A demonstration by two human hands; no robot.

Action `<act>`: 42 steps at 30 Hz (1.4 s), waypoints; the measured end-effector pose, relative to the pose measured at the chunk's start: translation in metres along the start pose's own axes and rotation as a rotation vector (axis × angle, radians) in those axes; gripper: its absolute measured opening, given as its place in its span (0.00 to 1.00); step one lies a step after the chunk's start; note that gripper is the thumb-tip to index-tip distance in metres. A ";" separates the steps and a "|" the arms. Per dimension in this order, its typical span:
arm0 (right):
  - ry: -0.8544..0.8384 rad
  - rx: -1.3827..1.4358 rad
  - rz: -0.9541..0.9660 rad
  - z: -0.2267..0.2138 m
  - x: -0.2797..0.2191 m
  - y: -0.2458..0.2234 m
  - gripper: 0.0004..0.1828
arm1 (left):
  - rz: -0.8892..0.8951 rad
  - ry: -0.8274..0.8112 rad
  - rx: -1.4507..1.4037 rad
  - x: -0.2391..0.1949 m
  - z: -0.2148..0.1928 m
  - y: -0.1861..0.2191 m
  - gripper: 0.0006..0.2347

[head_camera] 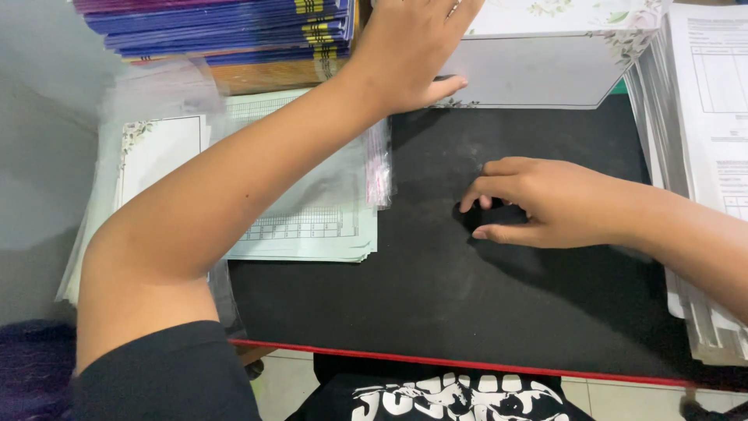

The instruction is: Inserting printed cards into clear plastic sleeves

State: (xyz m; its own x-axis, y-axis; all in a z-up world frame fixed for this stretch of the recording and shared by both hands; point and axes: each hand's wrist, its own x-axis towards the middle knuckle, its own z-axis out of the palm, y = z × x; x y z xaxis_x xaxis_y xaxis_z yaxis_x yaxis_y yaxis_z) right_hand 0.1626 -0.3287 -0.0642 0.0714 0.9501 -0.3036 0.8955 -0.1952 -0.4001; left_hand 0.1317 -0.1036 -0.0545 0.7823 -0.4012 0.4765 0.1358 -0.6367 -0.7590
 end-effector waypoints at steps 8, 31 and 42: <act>0.045 0.004 -0.046 0.003 -0.002 0.002 0.17 | -0.006 -0.035 -0.173 -0.004 0.002 0.003 0.35; 0.577 -0.344 -0.447 -0.015 -0.015 -0.023 0.11 | -0.109 0.296 -0.872 -0.021 -0.044 -0.024 0.06; 0.834 -0.848 -0.449 -0.031 -0.036 -0.021 0.20 | -0.276 -0.317 -1.646 -0.049 -0.100 -0.010 0.11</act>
State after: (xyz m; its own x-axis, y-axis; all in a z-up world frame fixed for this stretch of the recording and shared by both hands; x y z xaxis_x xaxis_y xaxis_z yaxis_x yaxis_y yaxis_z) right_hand 0.1555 -0.3516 -0.0179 -0.3324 0.8163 0.4724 0.8899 0.1056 0.4438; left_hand 0.0312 -0.1430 -0.0260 0.9546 -0.1615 0.2502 -0.2895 -0.7006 0.6522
